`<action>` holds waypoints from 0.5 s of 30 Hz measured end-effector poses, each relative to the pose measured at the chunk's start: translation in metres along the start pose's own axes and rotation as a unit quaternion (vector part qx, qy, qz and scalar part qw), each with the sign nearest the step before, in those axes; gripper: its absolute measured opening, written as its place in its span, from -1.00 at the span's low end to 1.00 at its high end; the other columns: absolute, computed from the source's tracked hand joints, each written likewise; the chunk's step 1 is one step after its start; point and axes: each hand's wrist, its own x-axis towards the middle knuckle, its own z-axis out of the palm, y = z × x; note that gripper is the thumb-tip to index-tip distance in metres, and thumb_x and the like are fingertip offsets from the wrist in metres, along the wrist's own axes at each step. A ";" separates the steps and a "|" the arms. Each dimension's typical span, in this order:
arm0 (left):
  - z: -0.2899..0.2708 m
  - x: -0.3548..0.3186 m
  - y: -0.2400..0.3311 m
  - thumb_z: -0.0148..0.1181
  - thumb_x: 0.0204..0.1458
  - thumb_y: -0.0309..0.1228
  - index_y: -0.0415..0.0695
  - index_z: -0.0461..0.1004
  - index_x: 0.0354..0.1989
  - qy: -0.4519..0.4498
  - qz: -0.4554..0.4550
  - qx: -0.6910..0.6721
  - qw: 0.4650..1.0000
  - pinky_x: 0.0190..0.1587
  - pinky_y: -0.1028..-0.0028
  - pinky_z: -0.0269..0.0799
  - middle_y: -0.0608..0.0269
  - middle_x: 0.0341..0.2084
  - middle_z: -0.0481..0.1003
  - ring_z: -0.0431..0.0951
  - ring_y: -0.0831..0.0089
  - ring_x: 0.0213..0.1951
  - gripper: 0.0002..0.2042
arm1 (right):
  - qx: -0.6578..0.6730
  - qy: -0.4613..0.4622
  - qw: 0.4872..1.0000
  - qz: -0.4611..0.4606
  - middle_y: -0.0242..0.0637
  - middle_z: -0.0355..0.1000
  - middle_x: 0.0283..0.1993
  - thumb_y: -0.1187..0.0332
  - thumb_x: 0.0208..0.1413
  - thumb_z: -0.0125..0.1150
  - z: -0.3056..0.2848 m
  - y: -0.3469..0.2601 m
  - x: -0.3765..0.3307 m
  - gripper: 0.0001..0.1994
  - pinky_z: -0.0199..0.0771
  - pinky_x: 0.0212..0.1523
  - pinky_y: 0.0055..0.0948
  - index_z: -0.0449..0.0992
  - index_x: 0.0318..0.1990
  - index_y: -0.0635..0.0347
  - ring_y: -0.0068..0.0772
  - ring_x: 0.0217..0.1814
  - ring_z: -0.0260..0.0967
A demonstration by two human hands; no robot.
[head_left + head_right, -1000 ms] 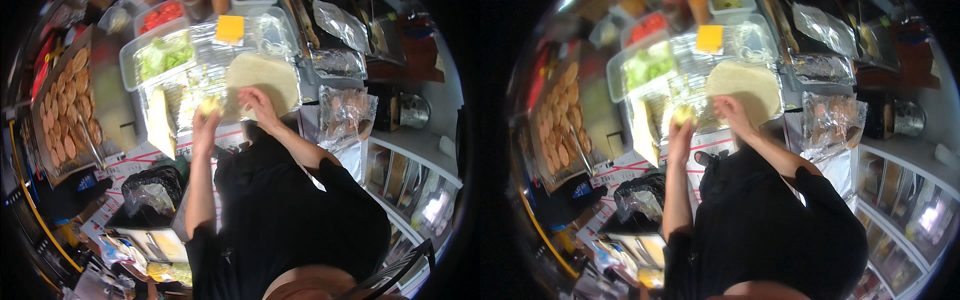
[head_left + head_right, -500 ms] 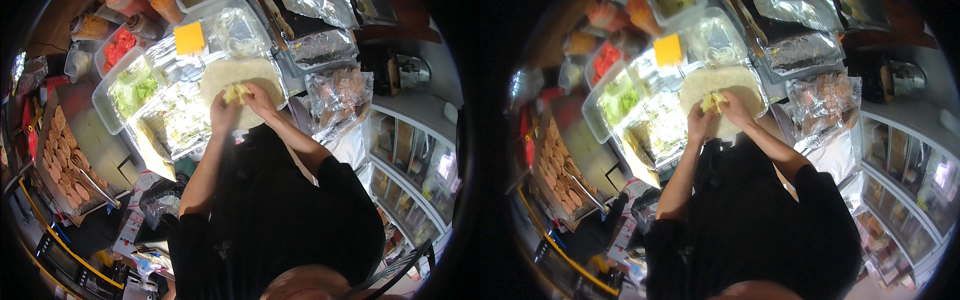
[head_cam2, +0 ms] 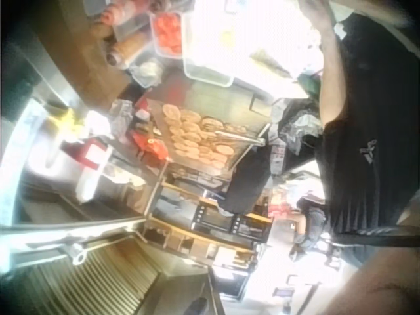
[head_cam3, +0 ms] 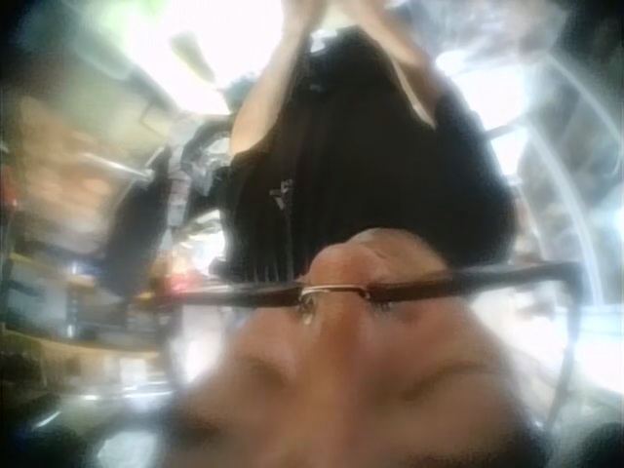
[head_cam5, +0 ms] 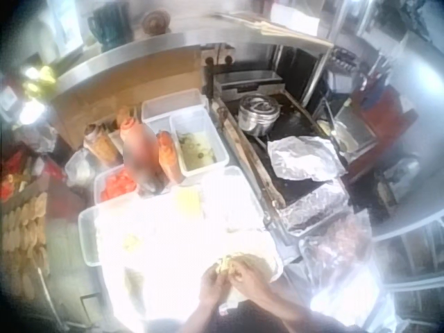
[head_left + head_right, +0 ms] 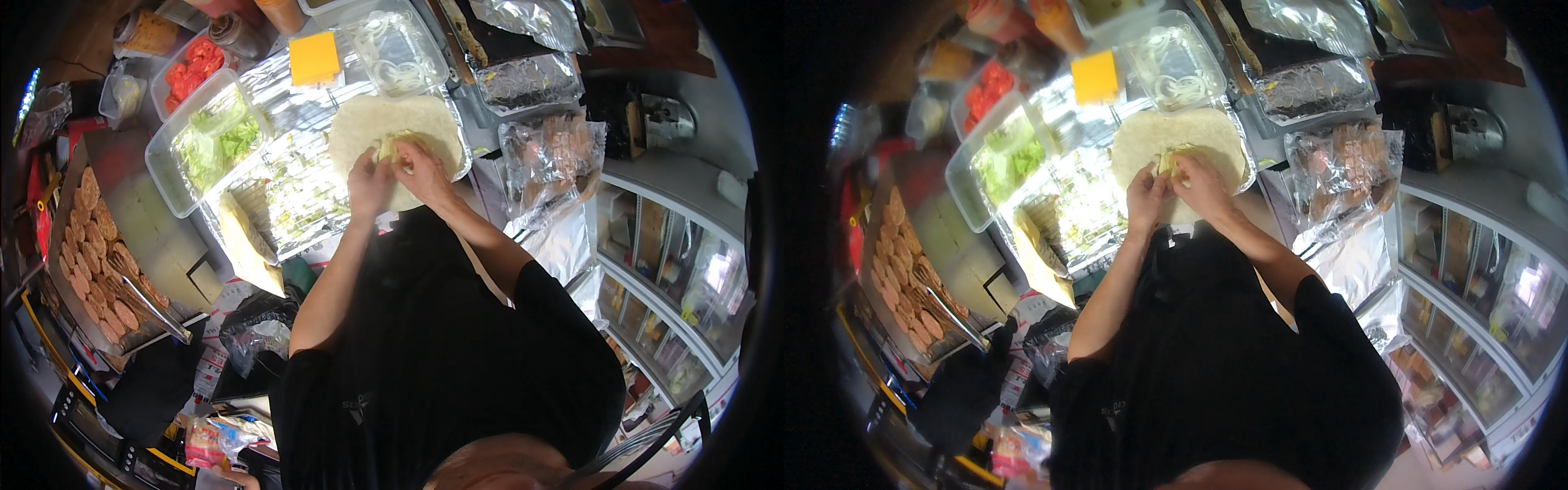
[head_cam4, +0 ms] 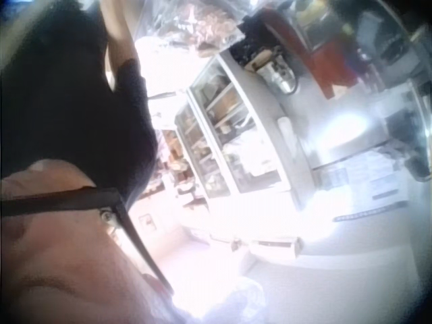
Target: The person assembles burritos by placing tortillas on foil, adding shredded lettuce, cheese, and cooked meat patties, then rolling them up. They repeat this process for multiple burritos, wrapping each in foil and placing them on a tray.
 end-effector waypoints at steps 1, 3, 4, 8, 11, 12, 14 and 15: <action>-0.001 0.002 -0.003 0.19 0.04 -0.38 -0.32 0.38 0.06 0.008 0.014 0.023 1.000 -0.37 0.45 0.43 0.13 -0.45 0.53 0.50 0.42 -0.49 -0.58 | 0.034 -0.011 0.999 0.041 -0.11 0.38 0.02 0.43 -0.05 0.26 0.001 0.002 0.002 -0.64 0.37 0.00 -0.26 0.44 -0.03 0.15 -0.10 0.08 0.33; -0.002 0.002 -0.001 0.19 0.03 -0.38 -0.28 0.39 0.05 0.026 0.037 0.091 0.995 -0.34 0.39 0.44 0.07 -0.44 0.53 0.52 0.29 -0.46 -0.60 | 0.031 0.021 0.999 0.037 -0.12 0.39 0.00 0.43 -0.05 0.26 -0.002 0.009 0.008 -0.67 0.36 0.01 -0.26 0.46 -0.06 0.16 -0.11 0.07 0.33; -0.002 -0.001 0.005 0.19 0.02 -0.38 -0.27 0.40 0.03 0.036 0.045 0.135 0.989 -0.31 0.35 0.45 0.03 -0.40 0.53 0.54 0.21 -0.41 -0.61 | 0.028 0.037 0.998 0.036 -0.13 0.40 -0.01 0.43 -0.05 0.25 -0.006 0.013 0.010 -0.68 0.36 0.02 -0.25 0.47 -0.08 0.16 -0.12 0.07 0.33; -0.003 -0.021 0.058 0.20 -0.03 -0.40 -0.24 0.46 -0.08 0.062 0.211 0.384 0.897 -0.10 0.22 0.42 -0.09 -0.21 0.49 0.48 -0.02 -0.15 -0.68 | -0.150 0.164 0.971 -0.091 -0.13 0.34 0.06 0.42 -0.05 0.23 -0.030 0.013 0.009 -0.62 0.30 0.08 -0.21 0.45 0.01 0.14 -0.02 0.08 0.29; -0.004 -0.032 0.077 0.20 -0.07 -0.44 -0.23 0.47 -0.14 0.101 0.238 0.400 0.879 -0.01 0.21 0.37 -0.07 -0.11 0.45 0.42 0.01 -0.04 -0.72 | -0.214 0.238 0.936 -0.146 -0.09 0.32 0.04 0.42 -0.06 0.22 -0.044 0.026 0.021 -0.51 0.27 0.10 -0.19 0.37 0.11 0.20 0.01 0.07 0.27; -0.009 -0.029 0.070 0.21 -0.08 -0.45 -0.23 0.48 -0.15 0.088 0.239 0.384 0.887 -0.01 0.21 0.37 -0.05 -0.12 0.46 0.43 0.00 -0.05 -0.72 | -0.232 0.228 0.936 -0.134 -0.09 0.31 0.01 0.44 -0.04 0.22 -0.047 0.030 0.025 -0.46 0.23 0.14 -0.25 0.28 0.17 0.27 -0.03 0.09 0.26; -0.024 -0.016 0.050 0.21 -0.10 -0.48 -0.21 0.49 -0.16 0.064 0.242 0.353 0.902 -0.03 0.22 0.38 -0.03 -0.14 0.47 0.44 0.00 -0.06 -0.73 | -0.212 0.190 0.956 -0.066 -0.07 0.29 0.03 0.44 -0.04 0.21 -0.051 0.035 0.034 -0.46 0.24 0.14 -0.23 0.28 0.16 0.27 -0.02 0.10 0.26; -0.024 -0.016 0.050 0.22 -0.11 -0.49 -0.21 0.50 -0.17 0.048 0.216 0.325 0.920 -0.03 0.22 0.38 -0.02 -0.15 0.47 0.44 0.00 -0.06 -0.73 | -0.203 0.170 0.964 -0.032 -0.06 0.28 0.04 0.44 -0.04 0.21 -0.053 0.037 0.037 -0.46 0.24 0.13 -0.23 0.28 0.16 0.27 -0.02 0.10 0.26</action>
